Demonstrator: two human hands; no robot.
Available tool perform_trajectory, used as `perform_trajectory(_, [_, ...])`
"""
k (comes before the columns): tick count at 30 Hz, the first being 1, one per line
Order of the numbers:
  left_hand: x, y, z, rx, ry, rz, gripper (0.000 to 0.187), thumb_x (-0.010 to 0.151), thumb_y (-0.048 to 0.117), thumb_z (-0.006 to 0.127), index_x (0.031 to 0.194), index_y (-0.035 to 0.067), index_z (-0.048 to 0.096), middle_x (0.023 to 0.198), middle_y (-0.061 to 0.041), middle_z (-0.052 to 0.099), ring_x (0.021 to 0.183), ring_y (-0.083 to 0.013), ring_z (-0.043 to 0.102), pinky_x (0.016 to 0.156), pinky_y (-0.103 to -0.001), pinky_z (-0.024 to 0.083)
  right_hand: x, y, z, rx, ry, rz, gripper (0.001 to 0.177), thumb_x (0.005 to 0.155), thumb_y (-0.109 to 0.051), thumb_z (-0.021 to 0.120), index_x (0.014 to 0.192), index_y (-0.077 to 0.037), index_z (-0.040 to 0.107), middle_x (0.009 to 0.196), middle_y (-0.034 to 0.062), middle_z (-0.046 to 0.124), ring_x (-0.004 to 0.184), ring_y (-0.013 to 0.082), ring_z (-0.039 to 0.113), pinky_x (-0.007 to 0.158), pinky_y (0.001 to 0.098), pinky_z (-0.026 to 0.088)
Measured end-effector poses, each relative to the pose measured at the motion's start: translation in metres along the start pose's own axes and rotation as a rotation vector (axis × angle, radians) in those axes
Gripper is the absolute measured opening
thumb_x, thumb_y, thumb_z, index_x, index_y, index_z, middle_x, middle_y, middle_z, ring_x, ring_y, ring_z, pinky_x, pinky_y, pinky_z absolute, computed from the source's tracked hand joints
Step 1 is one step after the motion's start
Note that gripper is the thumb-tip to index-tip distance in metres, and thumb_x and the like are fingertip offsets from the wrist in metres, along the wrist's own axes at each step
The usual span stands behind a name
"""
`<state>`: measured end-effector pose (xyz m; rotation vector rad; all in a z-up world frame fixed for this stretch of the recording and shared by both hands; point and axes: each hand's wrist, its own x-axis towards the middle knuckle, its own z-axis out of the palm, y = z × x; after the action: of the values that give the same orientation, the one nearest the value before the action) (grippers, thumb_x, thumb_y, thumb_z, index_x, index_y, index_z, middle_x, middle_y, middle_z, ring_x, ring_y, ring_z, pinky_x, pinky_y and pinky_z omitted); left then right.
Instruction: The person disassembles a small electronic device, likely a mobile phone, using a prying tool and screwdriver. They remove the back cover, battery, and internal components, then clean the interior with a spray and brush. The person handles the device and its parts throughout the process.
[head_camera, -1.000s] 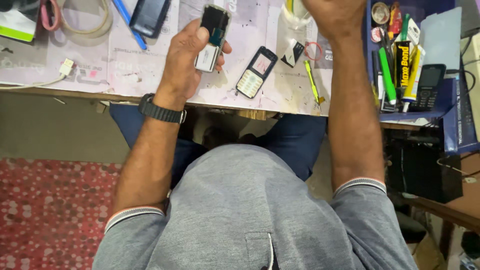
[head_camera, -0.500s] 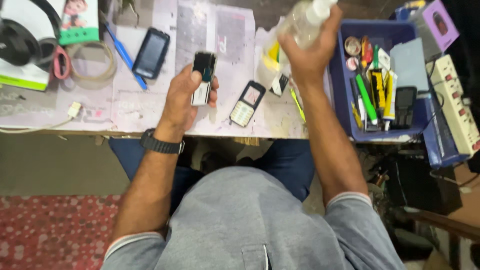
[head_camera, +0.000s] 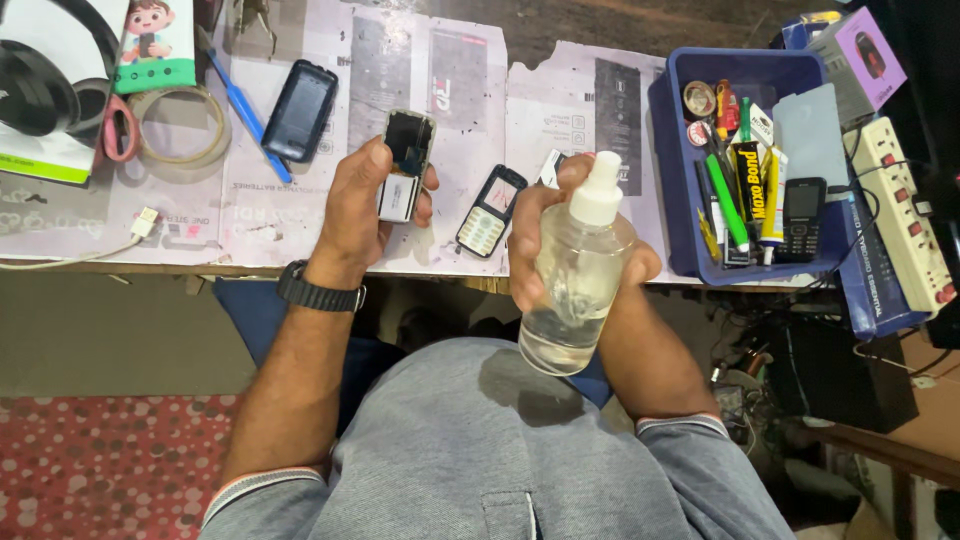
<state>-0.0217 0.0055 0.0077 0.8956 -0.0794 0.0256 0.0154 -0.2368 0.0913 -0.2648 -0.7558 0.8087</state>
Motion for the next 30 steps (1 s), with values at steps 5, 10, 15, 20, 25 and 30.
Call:
perform_trajectory(5, [0.001,0.001,0.002,-0.003,0.003,-0.007,0.059,0.105,0.051,0.057,0.127,-0.003,0.058,0.098,-0.016,0.068,0.074,-0.0183,0.068,0.064,-0.033,0.059,-0.001,0.001,-0.003,0.028,-0.007,0.022,0.078,0.082,-0.025,0.08,0.147,-0.004,0.041,0.116,0.0283,0.059,0.092,0.0381,0.073,0.074,0.0483,0.066])
perform_trajectory(10, [0.001,-0.003,-0.003,0.016,-0.002,-0.007,0.056,0.106,0.05,0.056,0.126,-0.003,0.058,0.098,-0.016,0.068,0.074,-0.0179,0.068,0.063,-0.032,0.059,-0.013,-0.029,-0.002,-0.728,0.08,-0.154,0.066,0.078,-0.021,0.083,0.134,-0.01,0.05,0.118,0.0208,0.061,0.095,0.0328,0.073,0.076,0.0432,0.067])
perform_trajectory(15, [0.002,-0.003,-0.004,0.015,-0.021,0.002,0.053,0.108,0.048,0.055,0.124,-0.003,0.058,0.099,-0.016,0.069,0.075,-0.0184,0.069,0.063,-0.033,0.059,-0.03,-0.04,-0.007,-1.153,0.13,-0.189,0.067,0.071,-0.011,0.082,0.132,-0.01,0.055,0.127,0.0168,0.055,0.106,0.0298,0.068,0.092,0.0451,0.062])
perform_trajectory(20, [0.003,-0.005,-0.006,0.017,-0.014,0.0,0.053,0.108,0.047,0.055,0.124,-0.003,0.058,0.099,-0.017,0.069,0.075,-0.019,0.069,0.062,-0.034,0.059,-0.049,-0.045,-0.007,-1.431,0.156,0.013,0.069,0.068,-0.007,0.074,0.135,-0.004,0.058,0.134,0.0161,0.056,0.123,0.0275,0.058,0.102,0.0368,0.045])
perform_trajectory(25, [0.004,-0.004,-0.004,0.017,-0.025,0.008,0.055,0.108,0.049,0.055,0.125,-0.003,0.057,0.1,-0.017,0.069,0.075,-0.0196,0.068,0.064,-0.034,0.059,-0.063,-0.032,0.005,-1.408,0.501,-0.08,0.071,0.089,-0.01,0.074,0.15,-0.001,0.038,0.149,0.0149,0.047,0.133,0.0212,0.05,0.119,0.0336,0.039])
perform_trajectory(30, [0.002,-0.003,-0.002,0.041,-0.009,0.012,0.058,0.107,0.051,0.054,0.127,-0.003,0.058,0.099,-0.016,0.068,0.076,-0.019,0.069,0.064,-0.034,0.06,-0.06,0.012,-0.003,-1.828,0.664,-0.2,0.095,0.086,-0.011,0.09,0.156,-0.003,0.026,0.145,0.019,0.045,0.136,0.0276,0.051,0.121,0.0406,0.045])
